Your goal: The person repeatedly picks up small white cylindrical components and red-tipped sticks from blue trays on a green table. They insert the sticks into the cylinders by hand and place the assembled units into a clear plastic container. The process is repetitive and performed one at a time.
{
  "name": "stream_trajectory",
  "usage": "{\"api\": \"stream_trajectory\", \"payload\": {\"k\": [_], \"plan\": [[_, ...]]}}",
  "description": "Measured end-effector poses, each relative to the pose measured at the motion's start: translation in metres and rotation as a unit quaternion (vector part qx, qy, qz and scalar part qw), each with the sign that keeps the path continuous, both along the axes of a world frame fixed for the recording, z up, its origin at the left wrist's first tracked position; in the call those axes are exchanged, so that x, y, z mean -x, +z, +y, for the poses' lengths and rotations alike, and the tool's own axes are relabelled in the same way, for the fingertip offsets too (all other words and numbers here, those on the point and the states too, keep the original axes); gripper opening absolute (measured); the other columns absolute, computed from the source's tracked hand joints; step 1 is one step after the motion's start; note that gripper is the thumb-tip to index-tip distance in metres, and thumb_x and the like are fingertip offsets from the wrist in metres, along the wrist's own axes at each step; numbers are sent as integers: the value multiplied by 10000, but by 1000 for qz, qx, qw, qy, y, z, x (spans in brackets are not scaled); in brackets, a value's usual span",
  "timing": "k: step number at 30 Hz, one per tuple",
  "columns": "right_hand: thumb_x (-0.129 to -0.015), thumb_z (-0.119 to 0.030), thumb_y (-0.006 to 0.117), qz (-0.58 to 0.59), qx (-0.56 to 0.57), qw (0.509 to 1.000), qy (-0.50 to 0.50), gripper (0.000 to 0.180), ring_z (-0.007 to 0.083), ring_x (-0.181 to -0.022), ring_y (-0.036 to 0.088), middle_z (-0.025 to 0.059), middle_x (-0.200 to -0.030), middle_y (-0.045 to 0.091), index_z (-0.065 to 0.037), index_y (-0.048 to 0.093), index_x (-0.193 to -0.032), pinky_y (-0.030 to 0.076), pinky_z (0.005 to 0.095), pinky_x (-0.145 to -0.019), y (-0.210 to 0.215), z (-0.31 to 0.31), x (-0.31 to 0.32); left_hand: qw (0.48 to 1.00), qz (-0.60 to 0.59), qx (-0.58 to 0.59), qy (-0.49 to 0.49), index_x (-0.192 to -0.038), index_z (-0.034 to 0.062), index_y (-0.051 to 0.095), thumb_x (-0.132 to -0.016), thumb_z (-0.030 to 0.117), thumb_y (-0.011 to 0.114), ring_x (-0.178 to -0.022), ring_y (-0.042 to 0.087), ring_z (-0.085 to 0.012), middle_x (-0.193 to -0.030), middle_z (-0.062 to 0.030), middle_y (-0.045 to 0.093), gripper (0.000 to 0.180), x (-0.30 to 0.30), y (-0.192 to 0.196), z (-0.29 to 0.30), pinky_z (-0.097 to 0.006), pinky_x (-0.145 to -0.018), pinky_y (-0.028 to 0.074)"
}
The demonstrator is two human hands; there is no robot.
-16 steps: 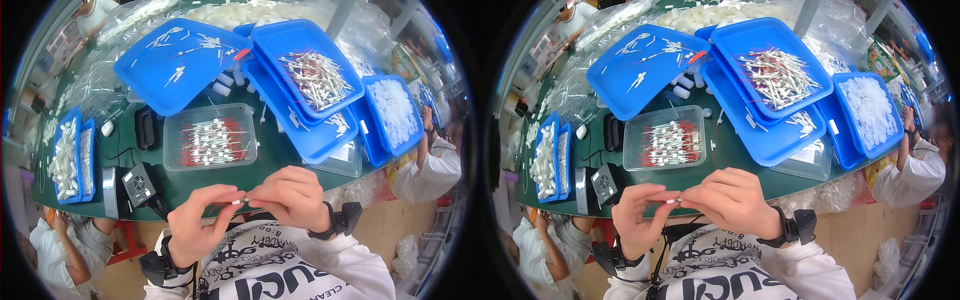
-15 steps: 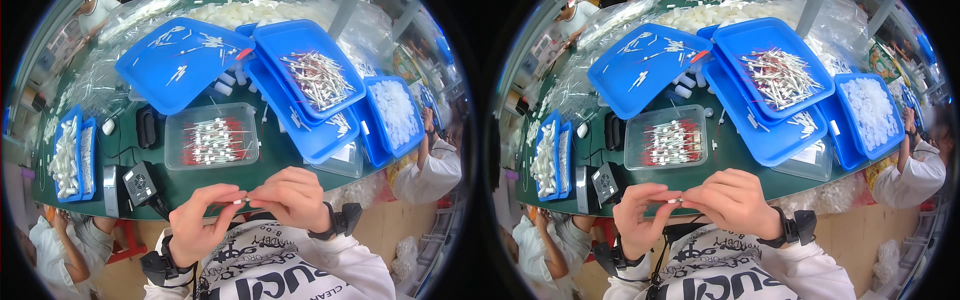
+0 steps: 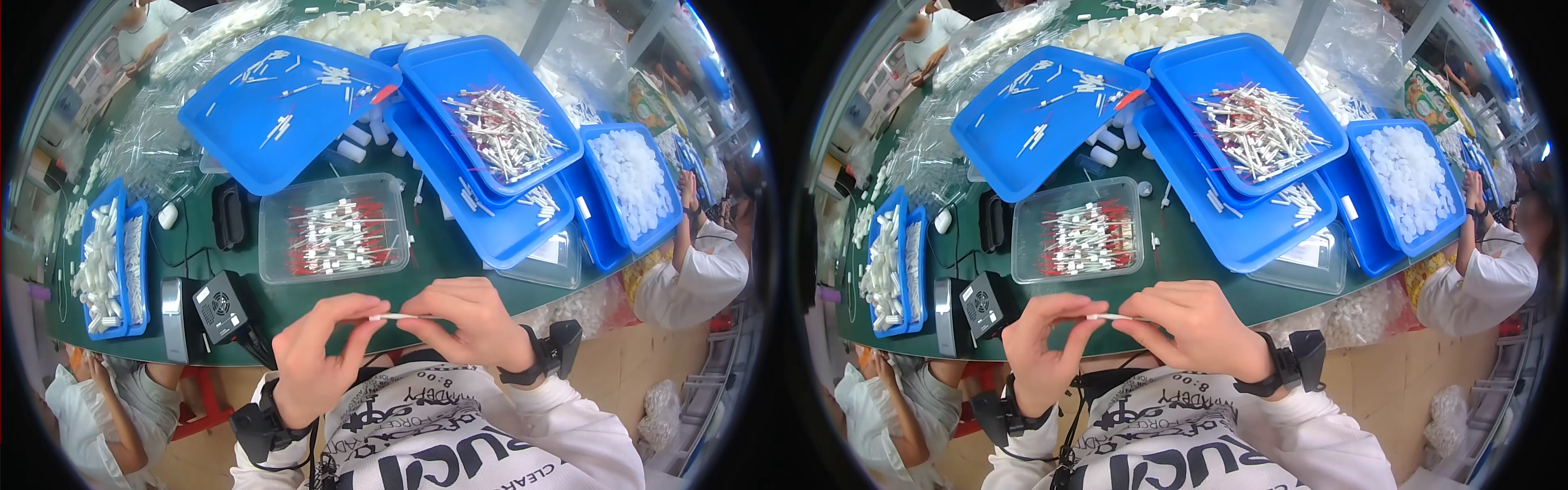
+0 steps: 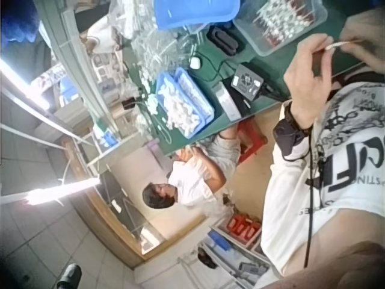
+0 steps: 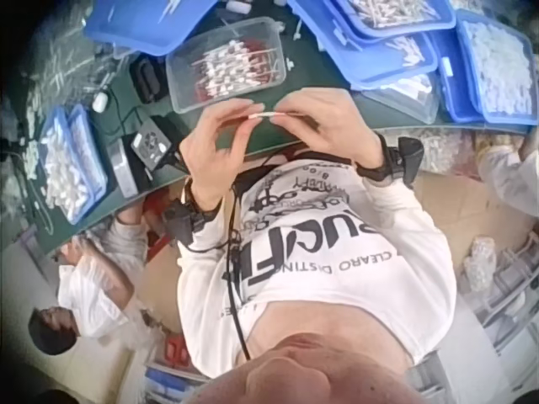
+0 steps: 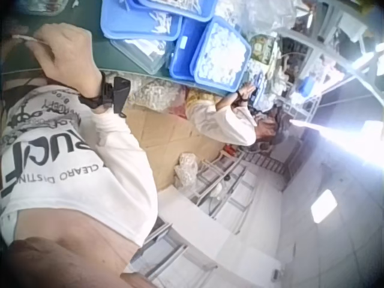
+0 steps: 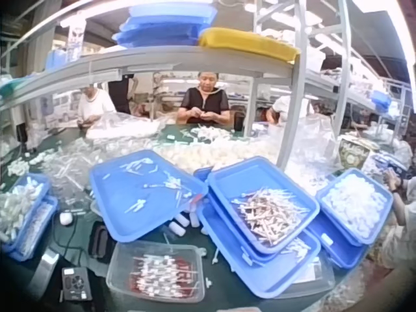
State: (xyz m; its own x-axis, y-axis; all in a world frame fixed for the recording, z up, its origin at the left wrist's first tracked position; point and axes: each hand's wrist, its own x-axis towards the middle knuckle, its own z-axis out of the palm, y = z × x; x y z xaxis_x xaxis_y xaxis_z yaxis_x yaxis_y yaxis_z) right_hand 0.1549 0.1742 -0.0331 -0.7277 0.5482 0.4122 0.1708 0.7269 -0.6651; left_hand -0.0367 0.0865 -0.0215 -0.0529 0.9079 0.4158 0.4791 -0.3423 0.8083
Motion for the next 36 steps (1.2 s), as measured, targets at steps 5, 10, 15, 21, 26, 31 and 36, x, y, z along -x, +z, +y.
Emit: {"api": "stream_trajectory", "payload": {"k": [5,10,15,21,26,31,36], "plan": [[-858,-121,687,16,19,985,-168,77,184,-628,627,71,-770,670,-54,693,-895,453,289,-547,11,35,-18,995,100,-7,25,-1188,-1,601,-801,4,714,-1061,652,-288,-1113,-147,684,403,11,4,33,-348,-891,509],[-893,-243,651,-47,-43,919,-388,186,190,-653,634,108,-807,676,-67,699,-923,463,300,-587,16,118,-43,959,267,34,84,-1029,13,673,-841,3,619,-862,632,-348,-953,-163,666,196,37,-28,58,-431,-785,514],[-847,-318,694,-130,-102,896,-411,233,275,-696,616,98,-760,629,-96,675,-914,452,391,-611,-8,151,-46,920,357,118,107,-990,78,712,-829,95,649,-880,656,-303,-923,-98,679,174,26,-26,62,-412,-748,526],[-835,-308,704,-105,-134,886,-432,269,248,-740,611,59,-827,593,-128,635,-1023,455,371,-623,-11,145,-40,909,371,163,101,-920,83,717,-828,123,660,-868,650,-299,-905,-75,649,115,32,-29,68,-410,-744,523],[-845,-236,698,-16,-127,880,-458,206,195,-647,555,41,-801,586,-115,658,-1007,431,330,-582,-1,124,-42,913,369,135,108,-896,80,690,-815,111,654,-842,632,-276,-878,-62,622,94,29,-31,73,-393,-721,505],[-833,-91,691,86,-147,891,-420,91,108,-540,433,23,-759,583,-86,681,-924,363,255,-505,7,92,-29,908,385,110,125,-895,82,672,-792,107,657,-827,616,-256,-867,-53,608,107,30,-24,74,-376,-705,488],[-772,0,695,101,-250,919,-287,112,187,-551,526,61,-725,602,-58,670,-864,385,275,-498,12,58,-6,900,410,46,145,-894,83,653,-770,103,659,-811,600,-235,-857,-45,594,126,28,-16,73,-359,-688,471]]}}
